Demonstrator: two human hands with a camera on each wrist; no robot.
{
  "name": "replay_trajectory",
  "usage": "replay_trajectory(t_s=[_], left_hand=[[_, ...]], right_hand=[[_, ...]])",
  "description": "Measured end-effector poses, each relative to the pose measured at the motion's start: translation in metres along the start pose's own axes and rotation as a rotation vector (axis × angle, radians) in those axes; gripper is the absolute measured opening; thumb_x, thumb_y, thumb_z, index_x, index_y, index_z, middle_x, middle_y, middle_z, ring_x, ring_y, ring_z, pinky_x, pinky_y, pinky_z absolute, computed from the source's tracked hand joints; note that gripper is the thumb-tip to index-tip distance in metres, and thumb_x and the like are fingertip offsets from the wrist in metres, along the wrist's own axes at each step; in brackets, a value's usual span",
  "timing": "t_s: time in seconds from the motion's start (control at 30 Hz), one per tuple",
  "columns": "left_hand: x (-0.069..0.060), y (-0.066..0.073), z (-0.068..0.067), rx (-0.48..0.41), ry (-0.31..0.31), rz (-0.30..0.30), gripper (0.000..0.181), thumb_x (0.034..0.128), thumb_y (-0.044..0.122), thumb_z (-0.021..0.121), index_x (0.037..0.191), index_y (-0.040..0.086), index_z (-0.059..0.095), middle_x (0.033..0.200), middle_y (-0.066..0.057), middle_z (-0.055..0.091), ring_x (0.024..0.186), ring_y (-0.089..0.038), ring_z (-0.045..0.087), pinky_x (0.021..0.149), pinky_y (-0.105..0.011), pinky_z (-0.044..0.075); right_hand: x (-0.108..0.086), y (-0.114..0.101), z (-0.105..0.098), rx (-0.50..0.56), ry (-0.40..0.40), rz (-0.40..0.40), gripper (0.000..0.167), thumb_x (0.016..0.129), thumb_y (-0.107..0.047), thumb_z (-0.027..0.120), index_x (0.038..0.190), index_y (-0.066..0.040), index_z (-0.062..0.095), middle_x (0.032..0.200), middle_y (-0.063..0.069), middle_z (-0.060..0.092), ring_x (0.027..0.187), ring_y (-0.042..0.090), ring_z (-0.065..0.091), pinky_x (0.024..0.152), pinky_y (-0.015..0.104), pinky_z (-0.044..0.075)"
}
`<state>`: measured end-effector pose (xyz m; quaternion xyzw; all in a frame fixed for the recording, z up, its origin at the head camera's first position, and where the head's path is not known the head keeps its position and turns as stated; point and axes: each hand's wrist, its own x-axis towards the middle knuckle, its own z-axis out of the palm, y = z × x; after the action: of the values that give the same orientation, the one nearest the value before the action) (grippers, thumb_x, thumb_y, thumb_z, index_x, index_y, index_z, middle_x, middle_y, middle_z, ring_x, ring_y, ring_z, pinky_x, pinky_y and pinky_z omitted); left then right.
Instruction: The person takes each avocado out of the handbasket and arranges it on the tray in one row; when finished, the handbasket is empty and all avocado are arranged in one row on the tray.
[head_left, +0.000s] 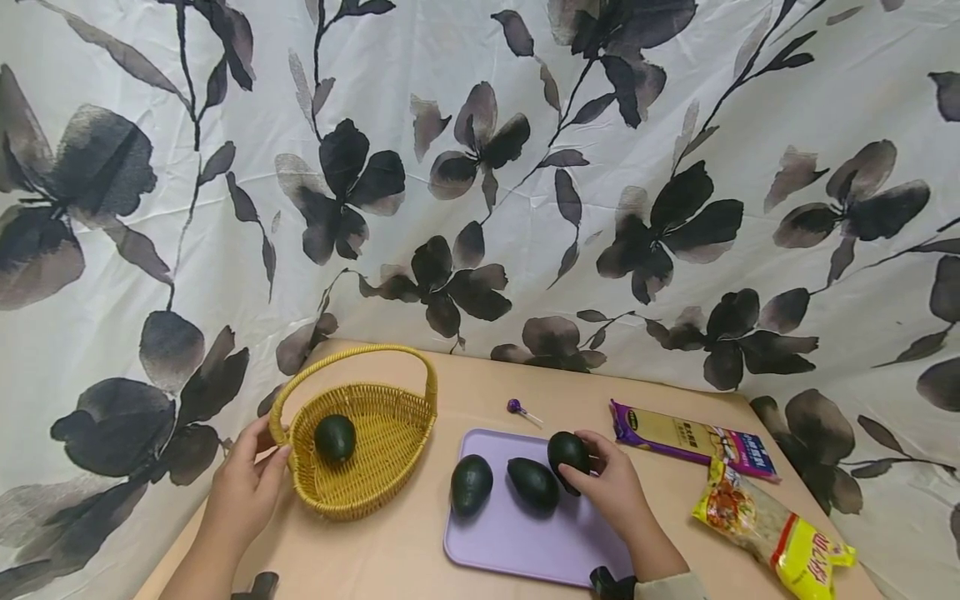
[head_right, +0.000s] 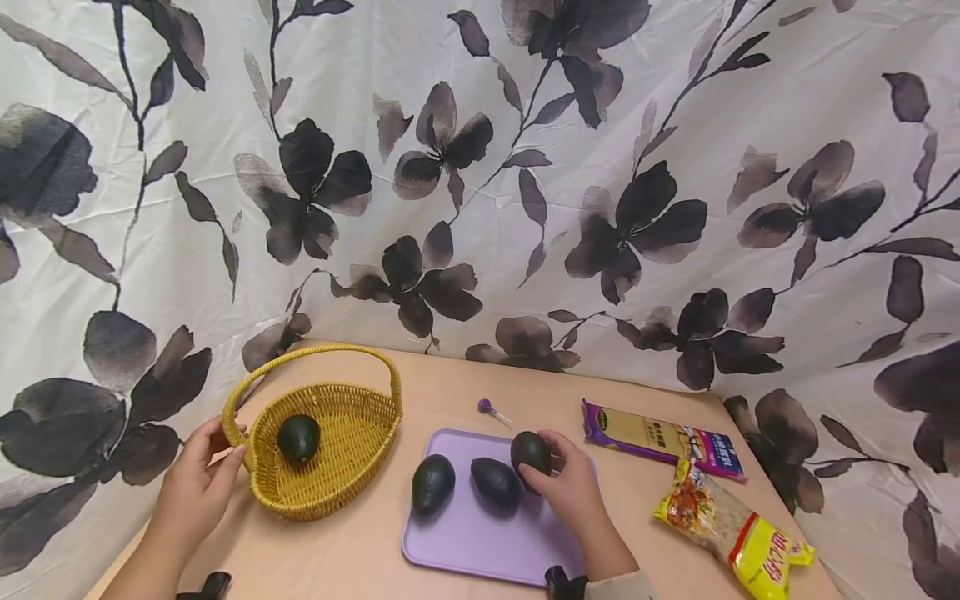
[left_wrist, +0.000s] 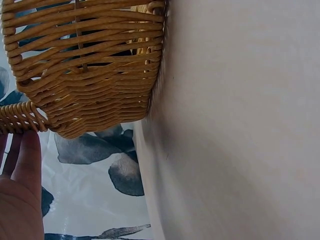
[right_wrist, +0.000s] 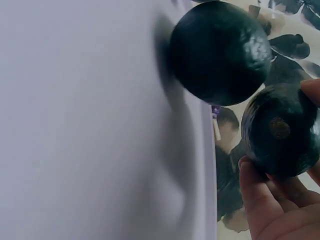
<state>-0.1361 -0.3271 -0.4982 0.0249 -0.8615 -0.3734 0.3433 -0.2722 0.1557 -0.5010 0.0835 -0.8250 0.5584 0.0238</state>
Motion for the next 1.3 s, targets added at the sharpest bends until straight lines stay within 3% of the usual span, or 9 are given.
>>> replay_trajectory(t_s=[0.57, 0.8, 1.13, 1.3], left_hand=[[0.0, 0.0, 0.001, -0.007, -0.007, -0.013, 0.052, 0.1026, 0.007, 0.061, 0.151, 0.004, 0.042, 0.129, -0.019, 0.061, 0.117, 0.027, 0.037, 0.094, 0.005, 0.041], [0.001, 0.0, 0.001, -0.012, 0.006, 0.007, 0.052, 0.1022, 0.005, 0.061, 0.151, 0.003, 0.041, 0.128, -0.02, 0.06, 0.117, 0.026, 0.037, 0.095, 0.006, 0.041], [0.001, 0.002, -0.002, -0.007, -0.01, -0.018, 0.055, 0.1027, 0.008, 0.061, 0.153, 0.005, 0.039, 0.13, -0.019, 0.06, 0.116, 0.028, 0.035, 0.093, 0.006, 0.04], [0.0, 0.003, -0.001, -0.007, -0.012, -0.02, 0.055, 0.1026, 0.008, 0.062, 0.153, 0.005, 0.039, 0.13, -0.019, 0.06, 0.117, 0.028, 0.034, 0.093, 0.007, 0.039]], right_hand=[[-0.002, 0.01, -0.003, -0.086, -0.056, 0.04, 0.06, 0.079, -0.014, 0.089, 0.133, -0.007, 0.064, 0.123, 0.017, 0.07, 0.096, 0.025, 0.07, 0.076, 0.03, 0.066], [-0.01, 0.005, 0.001, -0.13, -0.099, 0.069, 0.061, 0.077, -0.019, 0.091, 0.131, -0.007, 0.065, 0.124, 0.018, 0.07, 0.1, 0.027, 0.071, 0.078, 0.037, 0.067], [-0.015, 0.008, 0.011, -0.196, -0.149, 0.024, 0.064, 0.077, -0.023, 0.091, 0.133, -0.008, 0.064, 0.129, 0.016, 0.069, 0.111, 0.033, 0.07, 0.095, 0.048, 0.062], [-0.019, 0.006, 0.012, -0.198, -0.164, 0.026, 0.067, 0.077, -0.021, 0.091, 0.136, -0.007, 0.062, 0.13, 0.016, 0.068, 0.106, 0.03, 0.07, 0.089, 0.043, 0.064]])
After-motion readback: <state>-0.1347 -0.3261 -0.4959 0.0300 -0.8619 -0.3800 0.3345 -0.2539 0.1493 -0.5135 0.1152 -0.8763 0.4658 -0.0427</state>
